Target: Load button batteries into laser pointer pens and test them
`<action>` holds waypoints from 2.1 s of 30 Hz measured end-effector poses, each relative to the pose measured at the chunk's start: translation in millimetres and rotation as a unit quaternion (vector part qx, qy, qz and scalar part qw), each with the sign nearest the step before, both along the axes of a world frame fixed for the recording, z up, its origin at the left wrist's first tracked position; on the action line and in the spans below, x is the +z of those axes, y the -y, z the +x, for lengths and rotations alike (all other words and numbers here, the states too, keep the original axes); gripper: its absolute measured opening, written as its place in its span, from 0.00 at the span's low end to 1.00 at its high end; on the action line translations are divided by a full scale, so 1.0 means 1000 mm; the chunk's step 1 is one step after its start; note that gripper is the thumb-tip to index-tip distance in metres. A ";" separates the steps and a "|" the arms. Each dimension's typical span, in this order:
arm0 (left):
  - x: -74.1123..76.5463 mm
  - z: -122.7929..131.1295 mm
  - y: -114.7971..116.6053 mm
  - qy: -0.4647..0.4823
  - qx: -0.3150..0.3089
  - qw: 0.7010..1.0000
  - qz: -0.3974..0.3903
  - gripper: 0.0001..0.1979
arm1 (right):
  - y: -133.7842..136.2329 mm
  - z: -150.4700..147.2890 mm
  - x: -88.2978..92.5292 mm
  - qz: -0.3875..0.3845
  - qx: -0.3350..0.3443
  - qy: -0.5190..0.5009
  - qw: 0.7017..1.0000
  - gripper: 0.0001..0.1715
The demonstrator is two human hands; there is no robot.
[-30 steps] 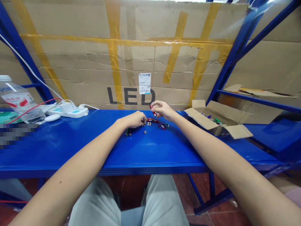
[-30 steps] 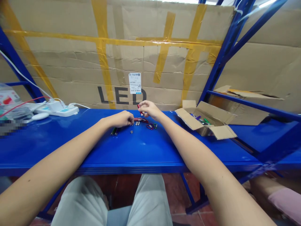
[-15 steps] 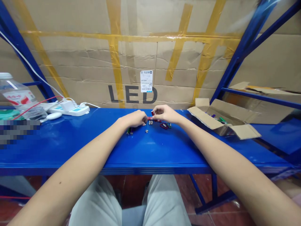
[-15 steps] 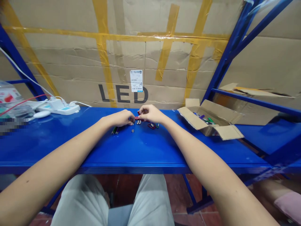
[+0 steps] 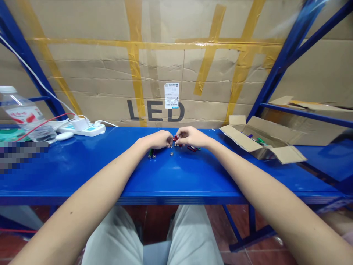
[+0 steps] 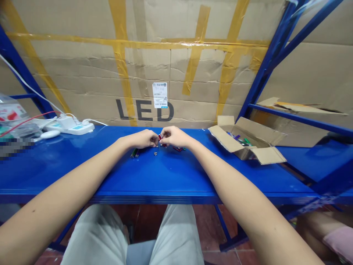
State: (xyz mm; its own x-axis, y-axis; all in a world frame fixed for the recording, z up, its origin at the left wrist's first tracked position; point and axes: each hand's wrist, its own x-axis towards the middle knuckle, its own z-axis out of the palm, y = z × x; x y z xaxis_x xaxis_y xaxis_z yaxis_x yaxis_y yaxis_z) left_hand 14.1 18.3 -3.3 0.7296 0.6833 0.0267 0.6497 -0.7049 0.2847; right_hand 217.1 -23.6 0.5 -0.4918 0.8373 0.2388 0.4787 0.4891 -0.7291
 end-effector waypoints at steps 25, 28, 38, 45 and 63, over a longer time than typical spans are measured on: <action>0.008 0.015 0.011 0.255 -0.073 0.919 0.291 0.08 | -0.014 0.001 -0.010 -0.011 -0.057 -0.088 0.994 0.07; 0.006 0.018 0.012 0.256 -0.074 0.916 0.300 0.10 | -0.013 0.000 -0.011 -0.006 -0.073 -0.128 0.989 0.08; 0.006 0.021 0.018 0.255 -0.067 0.914 0.307 0.14 | -0.020 0.004 -0.015 0.039 -0.098 -0.180 0.978 0.09; 0.015 -0.005 0.005 0.123 -0.021 0.968 0.219 0.12 | -0.029 0.018 -0.018 0.231 -0.080 -0.004 0.970 0.09; 0.003 -0.003 0.003 0.040 0.028 0.998 0.039 0.11 | -0.024 0.014 -0.017 0.214 -0.081 0.033 0.973 0.09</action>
State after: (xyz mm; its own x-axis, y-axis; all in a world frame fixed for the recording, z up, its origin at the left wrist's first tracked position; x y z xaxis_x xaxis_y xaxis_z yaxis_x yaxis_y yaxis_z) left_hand 11.4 15.0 -0.5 0.6832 0.7169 0.1388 0.6662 -0.6898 0.2835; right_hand 231.5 0.8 -16.2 -0.3877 0.7355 0.5556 0.6131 0.6558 -0.4404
